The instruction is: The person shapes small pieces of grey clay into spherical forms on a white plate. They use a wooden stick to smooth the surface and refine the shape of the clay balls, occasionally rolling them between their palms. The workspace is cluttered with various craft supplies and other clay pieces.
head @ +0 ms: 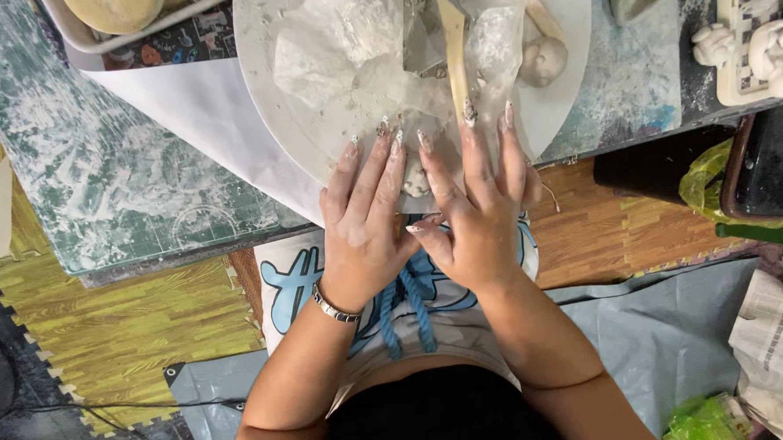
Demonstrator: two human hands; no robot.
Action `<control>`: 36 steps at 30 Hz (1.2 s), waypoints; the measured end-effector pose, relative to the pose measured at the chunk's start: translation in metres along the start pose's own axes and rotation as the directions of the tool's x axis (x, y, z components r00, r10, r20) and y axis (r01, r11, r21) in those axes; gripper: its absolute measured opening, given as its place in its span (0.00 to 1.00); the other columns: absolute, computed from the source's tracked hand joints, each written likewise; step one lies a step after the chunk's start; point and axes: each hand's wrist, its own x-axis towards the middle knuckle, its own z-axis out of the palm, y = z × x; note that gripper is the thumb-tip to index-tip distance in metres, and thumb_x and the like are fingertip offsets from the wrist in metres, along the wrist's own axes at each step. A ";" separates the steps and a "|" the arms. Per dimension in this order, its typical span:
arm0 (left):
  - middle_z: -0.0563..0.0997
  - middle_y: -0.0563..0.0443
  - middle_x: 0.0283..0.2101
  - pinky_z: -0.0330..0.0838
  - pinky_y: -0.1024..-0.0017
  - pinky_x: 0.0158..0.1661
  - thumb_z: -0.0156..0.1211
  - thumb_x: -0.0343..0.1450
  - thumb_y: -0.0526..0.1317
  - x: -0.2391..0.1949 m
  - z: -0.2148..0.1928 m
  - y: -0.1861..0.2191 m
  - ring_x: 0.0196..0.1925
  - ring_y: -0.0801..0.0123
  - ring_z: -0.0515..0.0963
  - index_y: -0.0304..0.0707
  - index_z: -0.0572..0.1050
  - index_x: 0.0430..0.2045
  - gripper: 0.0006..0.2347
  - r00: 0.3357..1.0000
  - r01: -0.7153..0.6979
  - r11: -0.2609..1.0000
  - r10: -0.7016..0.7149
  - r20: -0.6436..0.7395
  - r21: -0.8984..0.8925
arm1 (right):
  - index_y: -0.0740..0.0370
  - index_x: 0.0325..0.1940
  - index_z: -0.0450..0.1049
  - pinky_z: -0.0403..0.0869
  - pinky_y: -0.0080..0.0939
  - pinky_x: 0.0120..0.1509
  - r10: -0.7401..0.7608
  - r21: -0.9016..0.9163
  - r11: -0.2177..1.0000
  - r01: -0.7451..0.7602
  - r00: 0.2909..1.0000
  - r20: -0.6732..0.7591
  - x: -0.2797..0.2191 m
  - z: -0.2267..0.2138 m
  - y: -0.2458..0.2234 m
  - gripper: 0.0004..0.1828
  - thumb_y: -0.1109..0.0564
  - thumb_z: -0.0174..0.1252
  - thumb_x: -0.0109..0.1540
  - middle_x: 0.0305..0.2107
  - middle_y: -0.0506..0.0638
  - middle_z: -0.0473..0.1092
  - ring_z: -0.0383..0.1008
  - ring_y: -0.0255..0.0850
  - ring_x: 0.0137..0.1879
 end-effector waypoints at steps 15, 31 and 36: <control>0.71 0.47 0.69 0.62 0.52 0.67 0.70 0.70 0.50 0.004 0.000 0.006 0.73 0.42 0.64 0.40 0.67 0.67 0.31 1.000 -0.019 1.000 0.019 -0.005 0.012 | 0.61 0.78 0.59 0.51 0.67 0.78 0.086 -0.054 0.995 -0.084 0.996 0.036 -0.018 0.008 -0.009 0.39 0.33 0.37 0.72 0.75 0.61 0.55 0.54 0.68 0.78; 0.65 0.32 0.71 0.57 0.48 0.71 0.65 0.61 0.68 0.013 -0.023 -0.024 0.73 0.35 0.63 0.20 0.58 0.68 0.51 0.994 -0.099 0.994 0.102 0.049 -0.053 | 0.34 0.67 0.76 0.49 0.51 0.73 -0.338 -0.183 0.925 0.334 0.941 0.011 0.030 -0.036 0.078 0.23 0.53 0.65 0.68 0.68 0.41 0.66 0.57 0.45 0.73; 0.63 0.29 0.72 0.58 0.48 0.71 0.63 0.65 0.66 0.023 -0.041 -0.029 0.73 0.34 0.63 0.20 0.56 0.69 0.48 0.994 -0.104 0.986 0.108 0.027 -0.134 | 0.30 0.59 0.77 0.49 0.50 0.70 -0.418 -0.185 0.882 0.433 0.901 0.117 0.051 -0.038 0.054 0.16 0.46 0.59 0.67 0.64 0.34 0.69 0.61 0.38 0.71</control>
